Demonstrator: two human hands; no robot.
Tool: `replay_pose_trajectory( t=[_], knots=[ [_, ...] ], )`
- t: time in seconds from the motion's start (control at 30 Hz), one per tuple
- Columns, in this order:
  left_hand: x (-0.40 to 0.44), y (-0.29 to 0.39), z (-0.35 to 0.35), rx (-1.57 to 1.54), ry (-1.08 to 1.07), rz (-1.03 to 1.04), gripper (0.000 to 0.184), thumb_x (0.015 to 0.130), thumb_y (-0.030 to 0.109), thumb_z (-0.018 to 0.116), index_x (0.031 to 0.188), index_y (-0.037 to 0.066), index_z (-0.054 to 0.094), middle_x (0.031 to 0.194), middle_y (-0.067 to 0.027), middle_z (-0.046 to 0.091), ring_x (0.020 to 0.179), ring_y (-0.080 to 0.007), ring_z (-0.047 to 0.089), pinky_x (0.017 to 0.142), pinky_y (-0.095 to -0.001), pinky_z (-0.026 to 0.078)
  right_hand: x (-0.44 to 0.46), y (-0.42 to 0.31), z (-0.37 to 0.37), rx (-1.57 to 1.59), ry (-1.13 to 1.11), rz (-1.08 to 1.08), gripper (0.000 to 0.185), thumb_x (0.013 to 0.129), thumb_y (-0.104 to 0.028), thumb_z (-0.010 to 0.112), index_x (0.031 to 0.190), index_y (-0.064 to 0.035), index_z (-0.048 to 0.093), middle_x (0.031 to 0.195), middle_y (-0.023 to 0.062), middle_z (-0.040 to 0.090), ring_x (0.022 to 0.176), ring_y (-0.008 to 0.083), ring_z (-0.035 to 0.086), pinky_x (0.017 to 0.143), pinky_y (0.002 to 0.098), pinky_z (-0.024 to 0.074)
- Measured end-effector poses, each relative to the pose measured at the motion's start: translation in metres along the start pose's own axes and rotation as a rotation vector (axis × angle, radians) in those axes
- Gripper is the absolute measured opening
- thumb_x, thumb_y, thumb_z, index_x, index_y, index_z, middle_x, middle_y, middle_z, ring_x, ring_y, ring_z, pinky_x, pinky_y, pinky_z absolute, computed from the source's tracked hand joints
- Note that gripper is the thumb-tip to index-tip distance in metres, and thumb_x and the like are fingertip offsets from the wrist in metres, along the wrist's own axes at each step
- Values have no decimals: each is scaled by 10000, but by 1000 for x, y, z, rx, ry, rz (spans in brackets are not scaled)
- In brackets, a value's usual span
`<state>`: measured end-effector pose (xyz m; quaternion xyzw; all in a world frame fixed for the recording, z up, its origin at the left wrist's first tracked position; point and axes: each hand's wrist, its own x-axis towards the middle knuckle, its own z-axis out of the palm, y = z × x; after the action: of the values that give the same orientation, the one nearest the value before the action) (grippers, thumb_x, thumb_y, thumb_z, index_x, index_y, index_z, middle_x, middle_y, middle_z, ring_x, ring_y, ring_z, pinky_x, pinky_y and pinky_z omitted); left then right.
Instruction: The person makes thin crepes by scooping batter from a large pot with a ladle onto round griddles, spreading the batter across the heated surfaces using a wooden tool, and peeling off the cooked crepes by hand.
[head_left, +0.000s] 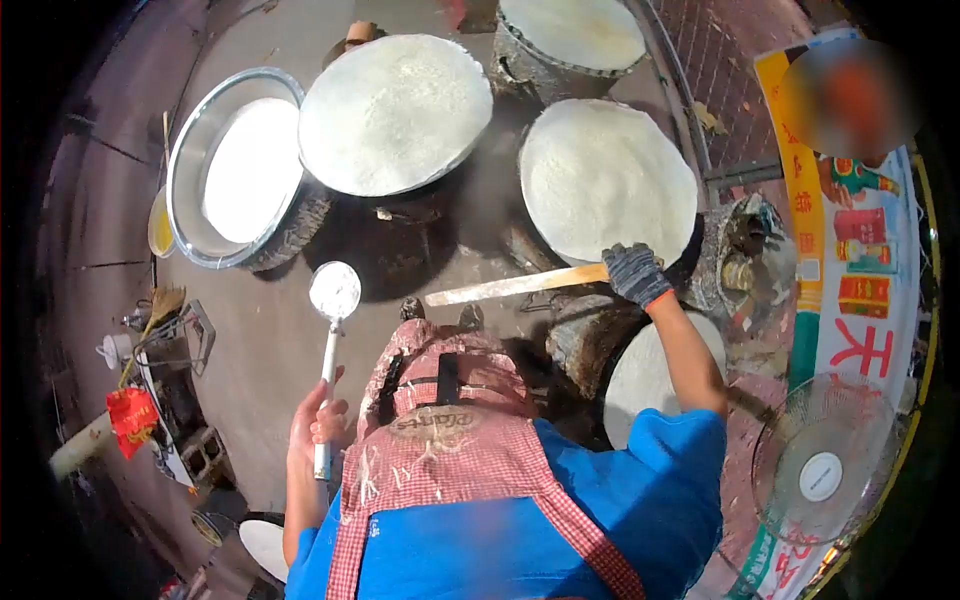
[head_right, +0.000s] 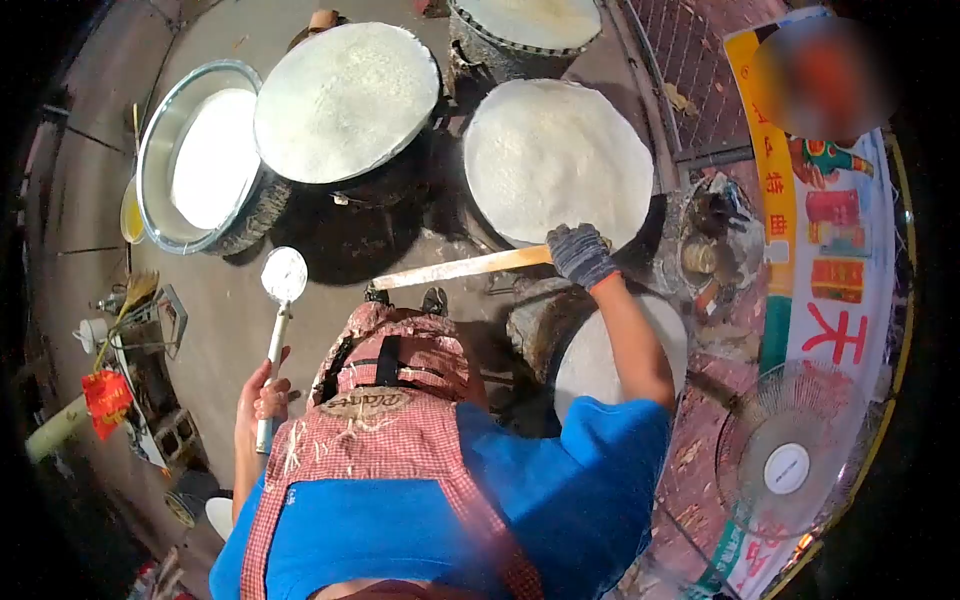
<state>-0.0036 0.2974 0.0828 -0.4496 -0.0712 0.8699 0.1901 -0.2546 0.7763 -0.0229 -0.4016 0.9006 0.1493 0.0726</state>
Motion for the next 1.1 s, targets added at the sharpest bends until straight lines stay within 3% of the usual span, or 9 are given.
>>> replay_pose_trajectory(
  t=[0.1,0.27,0.43,0.57,0.63,0.83,1.0,1.1],
  knots=[
    [-1,-3,-5,-35,-6,7,331,887,240,384,1214,184,384,517,-10,305,345,-38,253,256,-159,235,10,7,-16,-153,16,-100,136,700,-190,475,781,-108,547,713,77,544,627,202,568,598,366,404],
    [2,-8,-7,-49,19,33,325,884,230,389,1206,179,391,520,-16,314,347,-41,261,256,-158,237,24,14,-57,-92,-80,-104,132,685,-175,483,776,-116,558,720,70,564,615,198,583,622,356,414],
    [0,-10,0,-67,26,45,330,883,226,392,1208,171,387,524,-20,319,347,-44,269,255,-161,242,39,42,-94,-137,-32,-69,149,679,-162,475,790,-102,556,730,89,566,641,222,580,634,359,417],
    [0,-2,-1,-23,27,53,328,882,232,394,1203,168,395,525,-18,319,343,-44,270,253,-164,244,47,82,-131,-29,23,88,224,661,-204,525,847,-82,555,774,116,571,666,272,568,638,374,427],
    [-1,5,-2,-24,14,26,324,883,242,388,1200,174,399,523,-15,317,340,-43,268,251,-164,244,43,106,-143,-31,208,155,269,679,-210,526,914,-86,566,835,128,581,713,290,569,664,382,436],
    [-3,48,0,30,6,-23,309,887,263,367,1186,201,412,517,-17,314,336,-46,260,243,-159,241,74,153,-234,-67,194,407,257,730,-220,509,930,-72,574,898,156,579,841,307,551,733,390,432],
    [-1,87,8,140,-3,-15,292,874,271,396,1161,238,436,513,-7,301,335,-42,240,248,-159,234,152,190,-303,-125,282,347,318,701,-277,563,938,-66,585,872,180,583,787,333,563,702,405,443],
    [-4,93,12,65,-44,-23,287,879,288,382,1157,250,444,510,-1,295,334,-43,230,256,-163,234,206,222,-340,82,74,669,311,682,-273,596,909,-61,597,821,197,585,707,323,572,663,392,453]
  ],
)
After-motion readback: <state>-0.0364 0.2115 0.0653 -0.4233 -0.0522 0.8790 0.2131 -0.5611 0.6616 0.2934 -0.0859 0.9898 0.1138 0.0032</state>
